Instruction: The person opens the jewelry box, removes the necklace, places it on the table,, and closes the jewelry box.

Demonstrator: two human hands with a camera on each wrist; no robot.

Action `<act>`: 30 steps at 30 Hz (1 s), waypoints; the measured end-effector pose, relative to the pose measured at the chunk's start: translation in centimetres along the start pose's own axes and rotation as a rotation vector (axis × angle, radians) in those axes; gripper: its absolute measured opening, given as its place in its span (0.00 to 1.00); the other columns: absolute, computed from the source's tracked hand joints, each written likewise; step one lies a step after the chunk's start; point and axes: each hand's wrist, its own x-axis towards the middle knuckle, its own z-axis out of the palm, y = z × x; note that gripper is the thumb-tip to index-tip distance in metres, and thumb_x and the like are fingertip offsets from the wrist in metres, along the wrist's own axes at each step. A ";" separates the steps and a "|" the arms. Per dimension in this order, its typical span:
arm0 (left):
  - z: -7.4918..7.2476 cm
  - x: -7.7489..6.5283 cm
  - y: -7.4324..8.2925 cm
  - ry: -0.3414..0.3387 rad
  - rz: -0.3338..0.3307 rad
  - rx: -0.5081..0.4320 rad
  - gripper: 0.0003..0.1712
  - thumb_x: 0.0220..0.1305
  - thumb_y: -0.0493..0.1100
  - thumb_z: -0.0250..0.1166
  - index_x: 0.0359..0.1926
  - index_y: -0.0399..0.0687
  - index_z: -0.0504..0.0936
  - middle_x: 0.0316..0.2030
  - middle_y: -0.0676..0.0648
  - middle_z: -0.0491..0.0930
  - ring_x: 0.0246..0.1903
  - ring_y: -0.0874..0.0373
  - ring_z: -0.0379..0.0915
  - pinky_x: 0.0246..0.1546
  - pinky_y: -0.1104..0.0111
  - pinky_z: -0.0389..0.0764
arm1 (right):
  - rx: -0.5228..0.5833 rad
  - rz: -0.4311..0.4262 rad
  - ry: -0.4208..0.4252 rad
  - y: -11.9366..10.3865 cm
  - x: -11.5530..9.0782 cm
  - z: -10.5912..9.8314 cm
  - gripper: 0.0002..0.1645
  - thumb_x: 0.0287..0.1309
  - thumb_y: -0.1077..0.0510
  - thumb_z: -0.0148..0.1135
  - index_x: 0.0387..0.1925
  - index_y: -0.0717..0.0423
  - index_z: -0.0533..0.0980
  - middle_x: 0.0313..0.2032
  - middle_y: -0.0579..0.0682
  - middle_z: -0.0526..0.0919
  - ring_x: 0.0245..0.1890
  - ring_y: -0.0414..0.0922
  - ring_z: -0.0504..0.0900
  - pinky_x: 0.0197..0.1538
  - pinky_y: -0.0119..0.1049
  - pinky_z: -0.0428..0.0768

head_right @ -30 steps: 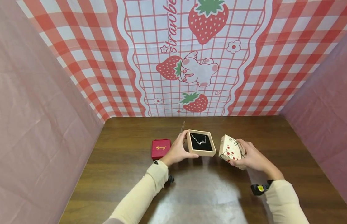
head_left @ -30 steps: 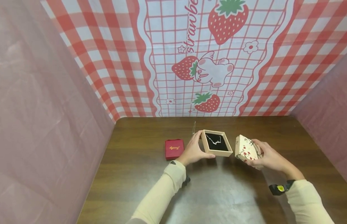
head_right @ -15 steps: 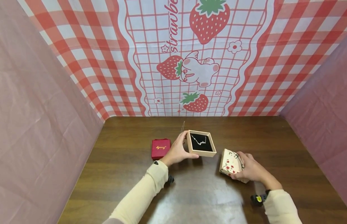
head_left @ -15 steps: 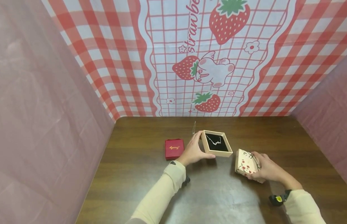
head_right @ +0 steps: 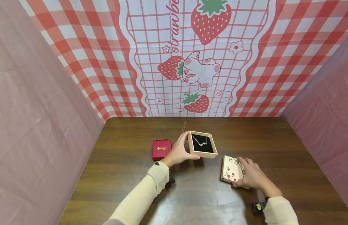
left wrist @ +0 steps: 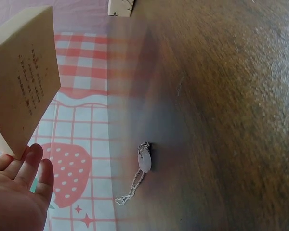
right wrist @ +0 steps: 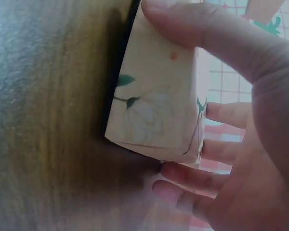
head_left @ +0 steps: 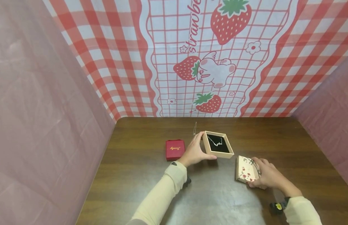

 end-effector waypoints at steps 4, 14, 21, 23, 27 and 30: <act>0.0 -0.1 0.0 0.002 0.001 -0.003 0.64 0.35 0.57 0.82 0.72 0.51 0.57 0.69 0.49 0.63 0.69 0.57 0.59 0.69 0.57 0.65 | -0.009 -0.002 0.014 0.0 -0.1 0.4 0.73 0.15 0.39 0.84 0.65 0.68 0.61 0.56 0.80 0.66 0.51 0.79 0.68 0.47 0.72 0.71; 0.2 -0.2 0.3 0.001 -0.002 -0.010 0.64 0.35 0.57 0.82 0.72 0.50 0.57 0.70 0.49 0.63 0.70 0.56 0.59 0.69 0.56 0.65 | 0.079 0.017 0.011 0.0 -0.7 0.5 0.70 0.30 0.38 0.81 0.68 0.67 0.56 0.62 0.81 0.58 0.57 0.79 0.62 0.51 0.75 0.66; 0.4 -0.3 0.4 -0.010 -0.012 -0.014 0.64 0.34 0.56 0.83 0.72 0.51 0.58 0.70 0.49 0.63 0.70 0.57 0.59 0.70 0.57 0.64 | 0.081 0.016 0.076 0.1 -0.8 -0.3 0.63 0.37 0.39 0.78 0.68 0.68 0.59 0.61 0.80 0.60 0.57 0.78 0.63 0.51 0.75 0.66; 0.4 -0.4 0.4 -0.017 -0.020 -0.018 0.64 0.35 0.56 0.83 0.72 0.51 0.57 0.70 0.49 0.63 0.70 0.57 0.58 0.70 0.57 0.64 | 0.079 0.003 0.096 0.1 -0.6 -0.6 0.61 0.39 0.40 0.77 0.67 0.69 0.60 0.60 0.80 0.62 0.56 0.78 0.64 0.51 0.75 0.66; 0.4 -0.5 0.3 -0.012 -0.027 -0.034 0.64 0.35 0.55 0.83 0.72 0.51 0.58 0.70 0.48 0.63 0.70 0.56 0.59 0.69 0.56 0.64 | 0.098 -0.030 0.142 -0.3 -0.1 -1.4 0.54 0.45 0.42 0.75 0.65 0.69 0.63 0.58 0.76 0.68 0.56 0.74 0.66 0.51 0.72 0.67; 0.4 -0.4 0.4 -0.003 -0.015 -0.035 0.63 0.35 0.55 0.83 0.71 0.51 0.58 0.70 0.48 0.63 0.70 0.56 0.59 0.69 0.55 0.65 | 0.133 -0.040 0.156 -0.7 0.4 -2.1 0.51 0.48 0.43 0.73 0.65 0.67 0.64 0.59 0.74 0.69 0.57 0.71 0.66 0.52 0.70 0.68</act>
